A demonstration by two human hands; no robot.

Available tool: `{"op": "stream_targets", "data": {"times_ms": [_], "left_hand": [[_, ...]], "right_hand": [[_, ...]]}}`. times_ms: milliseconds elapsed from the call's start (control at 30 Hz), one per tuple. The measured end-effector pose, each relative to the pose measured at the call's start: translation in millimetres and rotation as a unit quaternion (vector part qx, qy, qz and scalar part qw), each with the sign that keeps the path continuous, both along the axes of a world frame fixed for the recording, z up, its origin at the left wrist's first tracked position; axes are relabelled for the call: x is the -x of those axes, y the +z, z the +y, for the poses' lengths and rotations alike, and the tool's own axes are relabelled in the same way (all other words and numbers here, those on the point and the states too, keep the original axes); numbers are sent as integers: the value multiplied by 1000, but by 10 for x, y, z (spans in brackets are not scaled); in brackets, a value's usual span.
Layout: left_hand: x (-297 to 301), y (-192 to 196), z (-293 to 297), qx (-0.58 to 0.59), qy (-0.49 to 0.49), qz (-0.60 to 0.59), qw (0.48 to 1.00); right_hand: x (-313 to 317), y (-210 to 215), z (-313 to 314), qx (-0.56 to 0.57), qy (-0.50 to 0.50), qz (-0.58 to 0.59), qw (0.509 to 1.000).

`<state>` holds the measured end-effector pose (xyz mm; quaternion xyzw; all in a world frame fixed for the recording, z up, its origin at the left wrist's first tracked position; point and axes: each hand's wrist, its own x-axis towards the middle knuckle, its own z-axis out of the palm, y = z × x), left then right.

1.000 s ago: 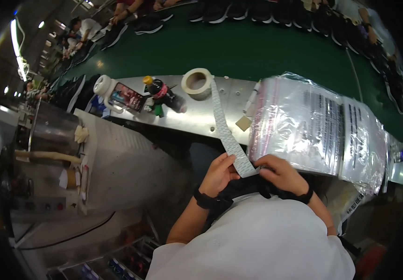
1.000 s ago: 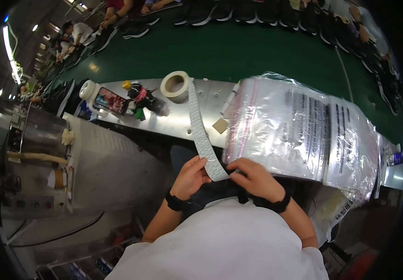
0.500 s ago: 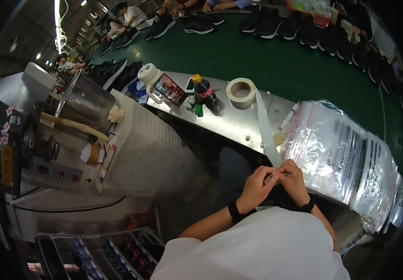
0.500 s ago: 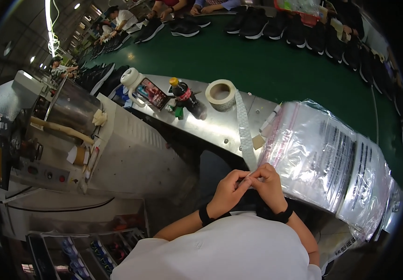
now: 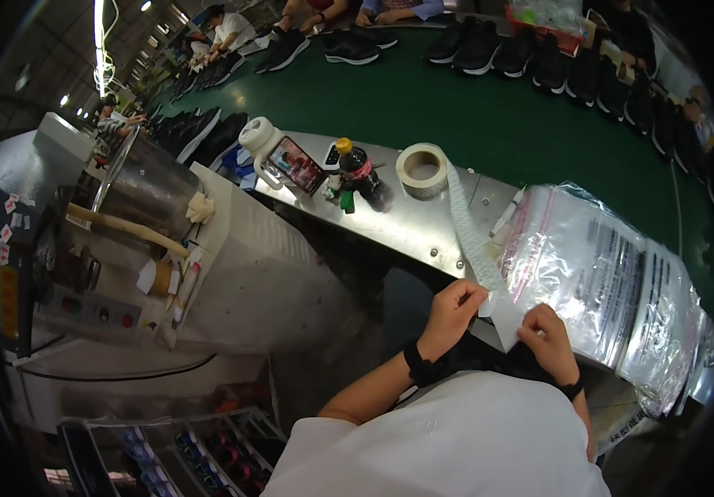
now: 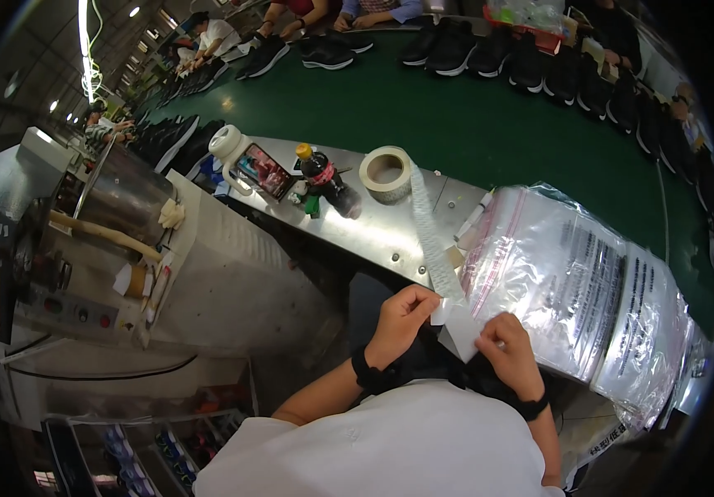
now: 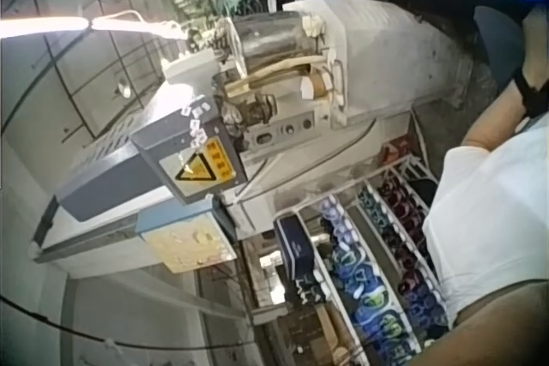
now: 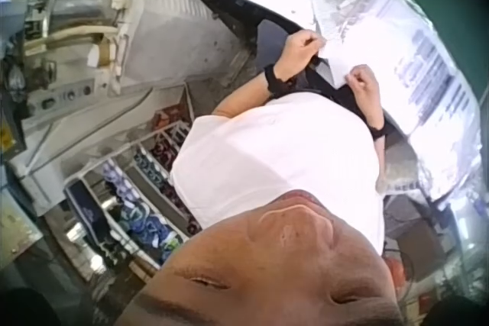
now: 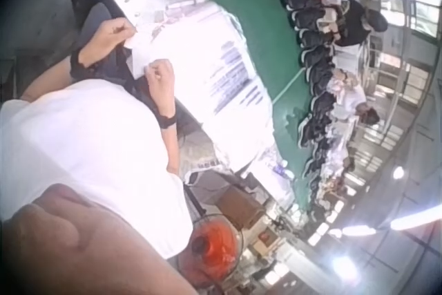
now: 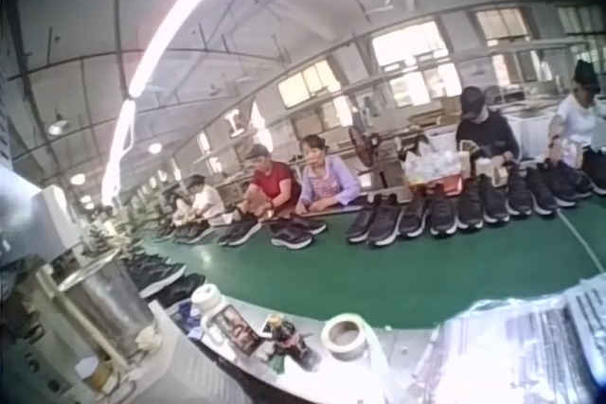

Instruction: Applying labels or double-sided tape from a roll to plastic packaging bags at a workstation in a shoe factory.

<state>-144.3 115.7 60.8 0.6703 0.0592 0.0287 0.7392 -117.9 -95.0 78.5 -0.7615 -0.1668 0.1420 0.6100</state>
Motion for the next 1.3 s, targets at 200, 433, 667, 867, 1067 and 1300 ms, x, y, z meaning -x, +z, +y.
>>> {"op": "stream_targets", "data": {"times_ms": [200, 433, 667, 867, 1067, 1300], "left_hand": [[-257, 217, -221, -129, -173, -37, 976], [-286, -75, -363, -455, -274, -194, 825], [-558, 106, -266, -362, -343, -94, 862], [-981, 384, -498, -186, -362, 29, 913], [-1420, -636, -988, 540, -389, 249, 704], [-1437, -60, -1284, -46, -426, 174, 887]], "right_hand": [[-182, 122, -158, 173, -70, -24, 982], [-508, -332, 74, 343, -229, -340, 845], [-354, -370, -219, 251, -312, -317, 860], [-341, -250, -270, 79, -342, -110, 930], [-301, -124, -449, -134, -318, -2, 939], [-275, 190, -513, 14, -234, -148, 961]]}}
